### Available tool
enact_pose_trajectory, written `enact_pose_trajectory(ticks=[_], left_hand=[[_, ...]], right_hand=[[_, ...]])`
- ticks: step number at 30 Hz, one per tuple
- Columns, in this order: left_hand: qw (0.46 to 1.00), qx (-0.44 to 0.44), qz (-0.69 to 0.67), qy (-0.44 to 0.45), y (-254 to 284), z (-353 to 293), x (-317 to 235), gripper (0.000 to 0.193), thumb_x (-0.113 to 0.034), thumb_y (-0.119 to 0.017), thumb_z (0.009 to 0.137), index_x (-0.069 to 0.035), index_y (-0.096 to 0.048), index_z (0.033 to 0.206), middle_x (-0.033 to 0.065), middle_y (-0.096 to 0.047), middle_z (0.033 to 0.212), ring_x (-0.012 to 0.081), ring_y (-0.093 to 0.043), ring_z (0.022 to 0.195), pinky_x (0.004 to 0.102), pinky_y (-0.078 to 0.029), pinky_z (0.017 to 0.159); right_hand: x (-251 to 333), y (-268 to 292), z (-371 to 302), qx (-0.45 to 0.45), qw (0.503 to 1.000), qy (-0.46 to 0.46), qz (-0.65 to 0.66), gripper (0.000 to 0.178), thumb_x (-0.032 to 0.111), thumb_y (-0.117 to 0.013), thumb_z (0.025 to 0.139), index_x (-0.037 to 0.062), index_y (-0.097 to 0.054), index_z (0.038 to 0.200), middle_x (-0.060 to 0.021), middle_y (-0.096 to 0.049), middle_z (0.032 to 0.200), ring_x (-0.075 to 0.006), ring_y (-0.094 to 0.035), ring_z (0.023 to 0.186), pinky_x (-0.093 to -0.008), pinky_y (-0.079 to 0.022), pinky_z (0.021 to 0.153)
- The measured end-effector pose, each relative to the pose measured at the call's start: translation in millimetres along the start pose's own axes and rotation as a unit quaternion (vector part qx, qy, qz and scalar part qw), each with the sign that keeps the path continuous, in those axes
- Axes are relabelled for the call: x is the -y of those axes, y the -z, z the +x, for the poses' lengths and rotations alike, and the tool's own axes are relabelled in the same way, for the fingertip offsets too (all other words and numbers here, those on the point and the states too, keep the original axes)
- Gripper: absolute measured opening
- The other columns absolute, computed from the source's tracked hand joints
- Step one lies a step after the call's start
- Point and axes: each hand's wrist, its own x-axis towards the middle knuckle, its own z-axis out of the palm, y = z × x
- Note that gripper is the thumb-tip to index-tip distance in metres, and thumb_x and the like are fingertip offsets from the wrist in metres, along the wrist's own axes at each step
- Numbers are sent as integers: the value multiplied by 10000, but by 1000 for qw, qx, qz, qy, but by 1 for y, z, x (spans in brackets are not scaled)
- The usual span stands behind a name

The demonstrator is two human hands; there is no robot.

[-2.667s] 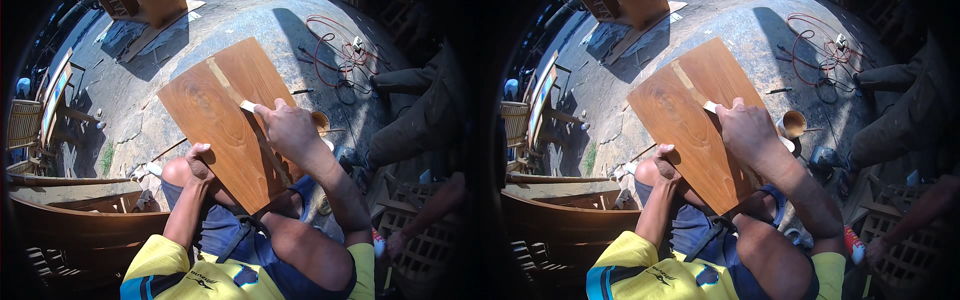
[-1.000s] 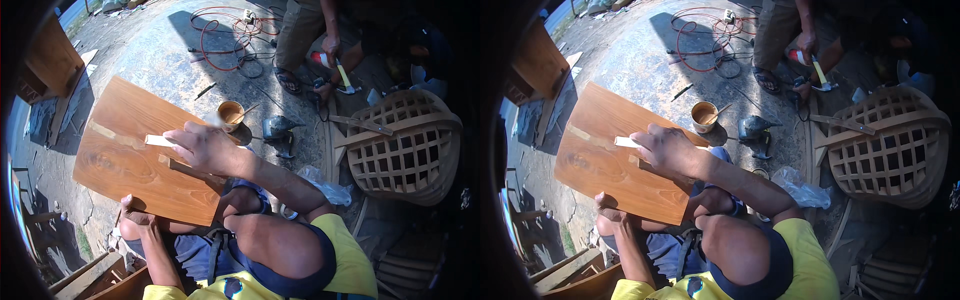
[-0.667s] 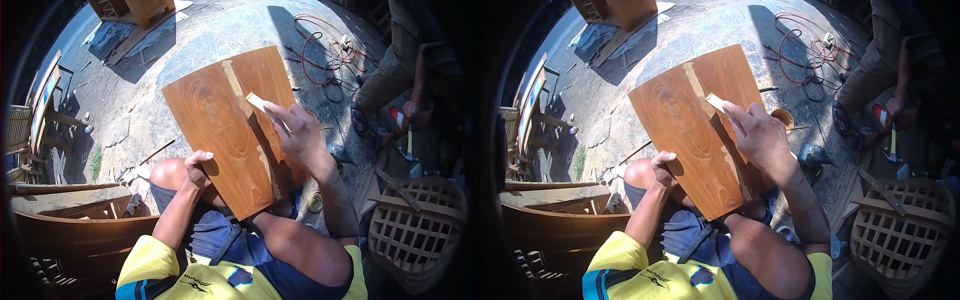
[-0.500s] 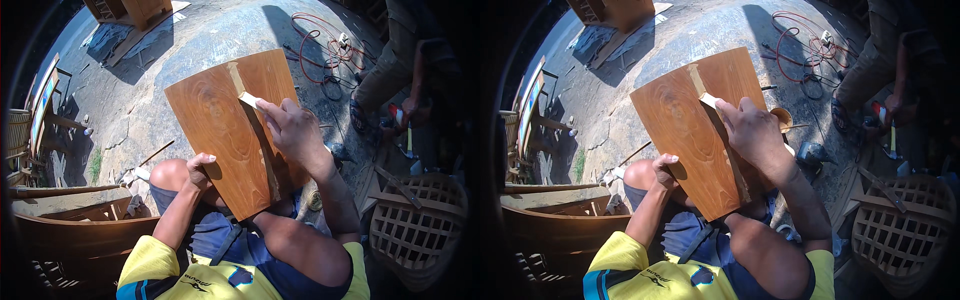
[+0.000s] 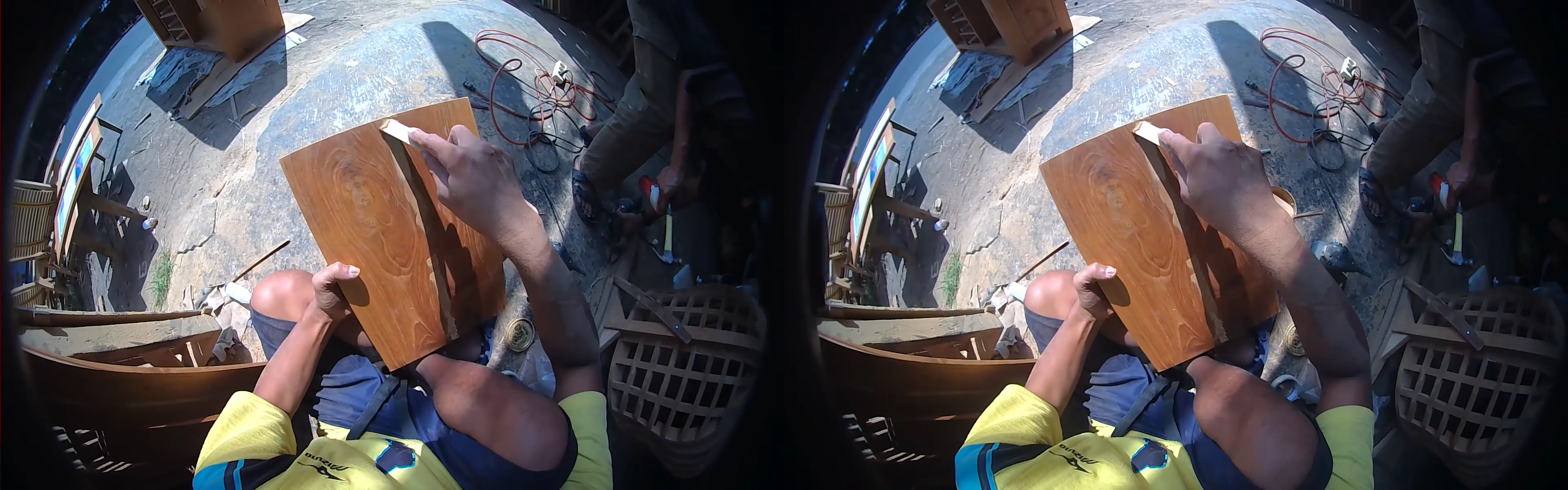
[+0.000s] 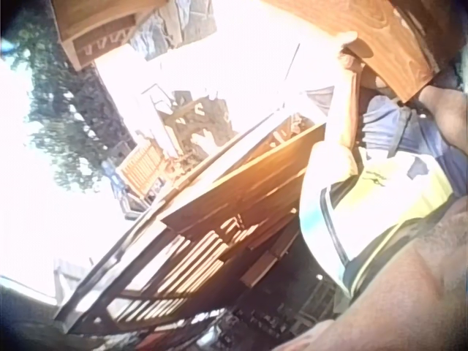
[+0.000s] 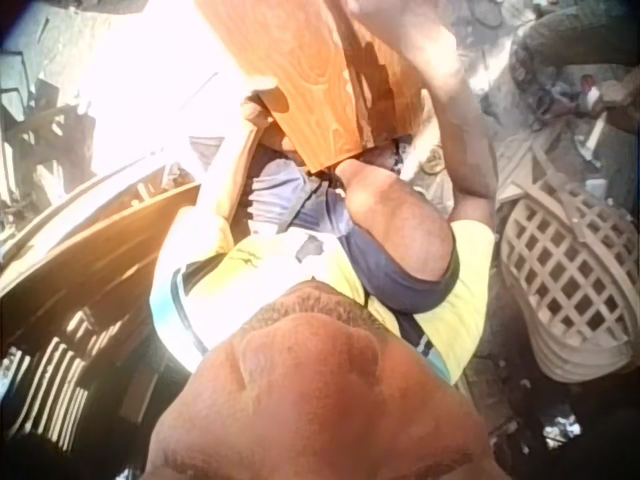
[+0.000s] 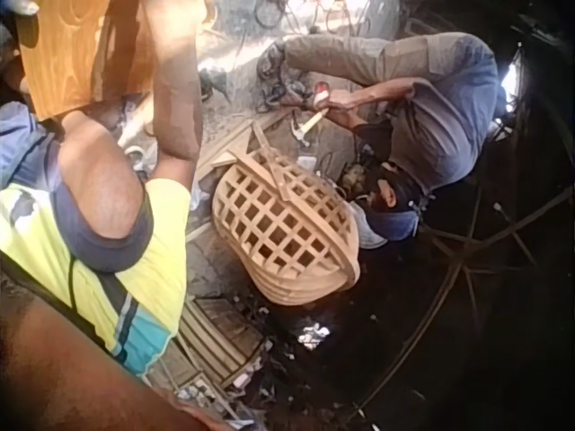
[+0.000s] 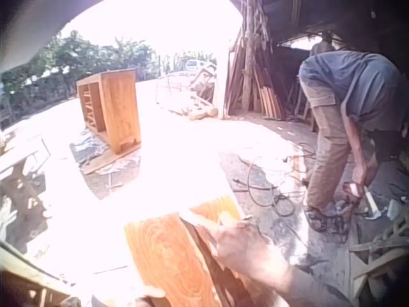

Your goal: The person applies wood putty to cracks and imperfections in a wooden board using a small flat tool, picking up putty from a container and smoothing it across the surface.

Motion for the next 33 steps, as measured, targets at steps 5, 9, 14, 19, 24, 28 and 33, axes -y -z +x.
enact_pose_trajectory(ticks=[5, 9, 14, 19, 24, 28, 33], left_hand=[[1000, -10, -14, -10, -4, 0, -9, 899, -191, -645, 699, 35, -370, 1524, 237, -563, 1434, 389, -592, 1293, 498, -481, 1120], [1000, 15, 12, -15, -4, 2, -9, 900, -192, -650, 694, 29, -379, 1523, 233, -567, 1429, 381, -596, 1288, 503, -480, 1117], [998, 27, 46, 28, -7, -4, -13, 876, -191, -657, 693, 36, -410, 1502, 225, -590, 1402, 368, -610, 1271, 505, -485, 1106], [997, 18, 62, 52, 6, -11, -7, 809, -145, -652, 712, 48, -440, 1469, 210, -646, 1309, 344, -668, 1184, 478, -544, 1033], [998, 16, 51, 38, 5, -12, -6, 804, -140, -652, 712, 56, -442, 1463, 211, -653, 1291, 338, -677, 1164, 469, -553, 1021], [998, 10, 62, 20, 9, -7, -7, 825, -160, -659, 698, 63, -439, 1462, 219, -650, 1293, 348, -668, 1180, 475, -542, 1036], [997, -5, 67, 26, 3, -3, -7, 874, -186, -661, 681, 68, -416, 1481, 236, -619, 1352, 372, -639, 1226, 500, -510, 1078]], right_hand=[[-11, 8, 0, 65, 998, -8, -16, 289, 254, -605, 1005, 186, -698, 1271, -152, -659, 938, -356, -714, 853, -478, -580, 784], [-23, 52, 12, -21, 999, 43, 22, 232, 168, -652, 998, 145, -703, 1222, -140, -730, 1067, -332, -721, 967, -425, -574, 845], [-35, 114, 58, 125, 988, 85, 43, 247, 245, -647, 1003, 129, -739, 1201, -151, -745, 1168, -316, -714, 1071, -451, -555, 961], [-10, 103, 89, 194, 972, 133, -10, 245, 217, -650, 1011, 118, -755, 1208, -139, -751, 1140, -321, -706, 1083, -419, -542, 973], [4, 86, 66, 144, 969, 100, -173, 185, 149, -624, 957, 104, -757, 1077, -151, -742, 1068, -302, -723, 1025, -426, -572, 903], [4, 84, 42, 28, 963, 117, -242, 126, 103, -621, 909, 60, -732, 951, -160, -734, 981, -299, -754, 915, -414, -606, 786], [4, 62, 47, 22, 964, 173, -200, 155, 110, -620, 918, 63, -717, 1030, -175, -724, 998, -293, -756, 915, -415, -615, 787]])
